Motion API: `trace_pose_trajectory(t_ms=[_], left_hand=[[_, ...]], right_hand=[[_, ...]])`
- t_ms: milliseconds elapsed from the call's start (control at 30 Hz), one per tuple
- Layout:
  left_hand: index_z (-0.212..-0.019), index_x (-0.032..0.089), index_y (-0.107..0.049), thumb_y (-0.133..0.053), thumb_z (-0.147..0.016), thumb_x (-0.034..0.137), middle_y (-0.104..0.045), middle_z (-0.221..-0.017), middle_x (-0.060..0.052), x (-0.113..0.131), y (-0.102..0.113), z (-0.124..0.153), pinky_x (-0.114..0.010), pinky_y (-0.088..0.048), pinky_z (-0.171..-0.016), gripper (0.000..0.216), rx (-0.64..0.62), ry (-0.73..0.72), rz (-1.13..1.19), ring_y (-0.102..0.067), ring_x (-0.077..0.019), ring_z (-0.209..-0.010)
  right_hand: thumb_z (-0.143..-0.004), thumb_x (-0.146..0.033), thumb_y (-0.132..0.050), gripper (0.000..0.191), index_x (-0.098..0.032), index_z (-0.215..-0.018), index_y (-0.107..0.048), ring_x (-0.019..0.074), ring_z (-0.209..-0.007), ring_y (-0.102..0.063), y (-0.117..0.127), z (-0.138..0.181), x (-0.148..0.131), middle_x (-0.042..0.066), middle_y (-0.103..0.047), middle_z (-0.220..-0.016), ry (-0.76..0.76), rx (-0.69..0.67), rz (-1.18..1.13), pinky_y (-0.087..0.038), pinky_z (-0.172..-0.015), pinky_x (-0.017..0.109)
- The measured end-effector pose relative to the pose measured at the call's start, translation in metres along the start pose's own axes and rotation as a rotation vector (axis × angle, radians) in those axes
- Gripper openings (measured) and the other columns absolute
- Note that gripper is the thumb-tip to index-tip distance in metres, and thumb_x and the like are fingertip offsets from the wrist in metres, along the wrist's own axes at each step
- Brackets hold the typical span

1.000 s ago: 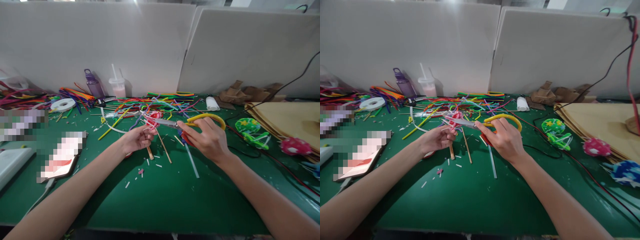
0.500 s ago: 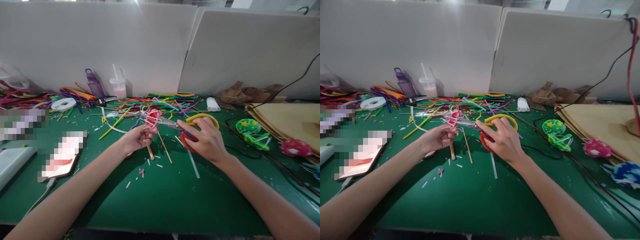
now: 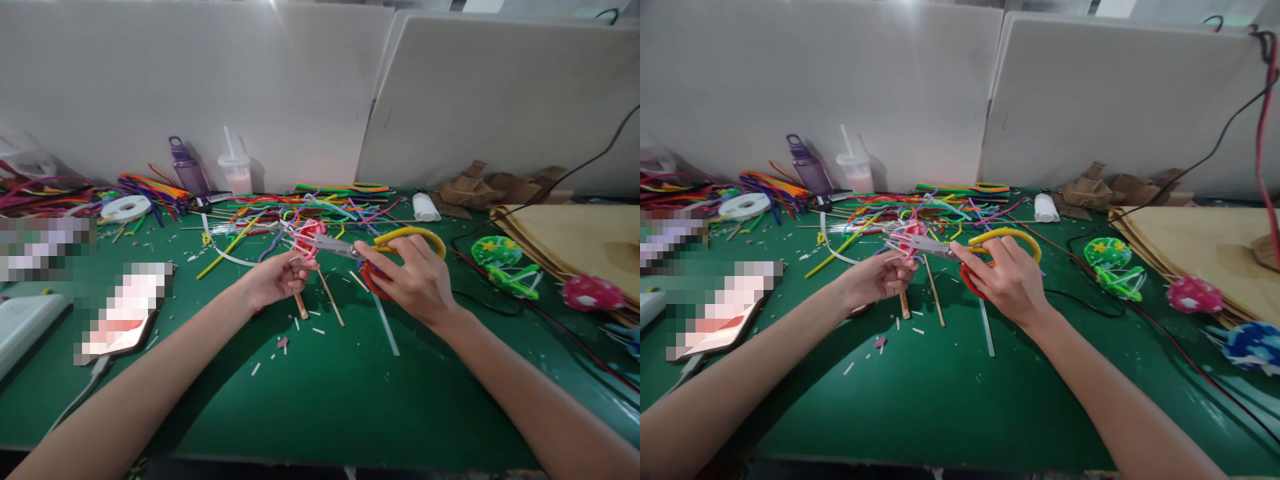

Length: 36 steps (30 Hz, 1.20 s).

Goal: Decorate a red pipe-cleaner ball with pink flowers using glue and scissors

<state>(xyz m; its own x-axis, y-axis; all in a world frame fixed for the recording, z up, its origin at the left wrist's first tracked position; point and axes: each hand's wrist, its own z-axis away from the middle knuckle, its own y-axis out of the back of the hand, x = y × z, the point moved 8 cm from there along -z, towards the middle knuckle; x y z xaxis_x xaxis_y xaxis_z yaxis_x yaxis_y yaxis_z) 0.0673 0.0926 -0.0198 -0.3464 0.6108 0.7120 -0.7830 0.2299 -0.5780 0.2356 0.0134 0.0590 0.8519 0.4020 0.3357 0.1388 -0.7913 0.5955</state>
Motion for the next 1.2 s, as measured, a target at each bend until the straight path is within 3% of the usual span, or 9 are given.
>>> trace_pose_trajectory(t_ms=[233,1200], left_hand=[[-0.068,0.009,-0.063,-0.055,-0.083,0.01,-0.064,-0.067,-0.008,-0.0032,-0.0006,-0.0006,-0.016,-0.026,-0.041,0.018,-0.025,0.024,0.025,-0.047,-0.0053,-0.05],[-0.067,0.007,-0.062,-0.058,-0.083,0.013,-0.063,-0.067,-0.006,-0.0003,0.0008,-0.0018,-0.014,-0.029,-0.039,0.018,-0.012,-0.017,0.008,-0.047,-0.0039,-0.049]], right_hand=[[-0.091,-0.023,-0.056,0.051,-0.032,-0.14,-0.047,0.0196,-0.079,-0.048,-0.0006,0.0017,-0.0014,0.005,-0.055,-0.081,0.008,-0.009,0.024,-0.039,-0.069,0.031],[-0.092,-0.025,-0.055,0.044,-0.028,-0.136,-0.053,0.0196,-0.078,-0.048,0.0001,0.0006,-0.0034,0.006,-0.056,-0.082,0.043,-0.022,0.065,-0.037,-0.066,0.03]])
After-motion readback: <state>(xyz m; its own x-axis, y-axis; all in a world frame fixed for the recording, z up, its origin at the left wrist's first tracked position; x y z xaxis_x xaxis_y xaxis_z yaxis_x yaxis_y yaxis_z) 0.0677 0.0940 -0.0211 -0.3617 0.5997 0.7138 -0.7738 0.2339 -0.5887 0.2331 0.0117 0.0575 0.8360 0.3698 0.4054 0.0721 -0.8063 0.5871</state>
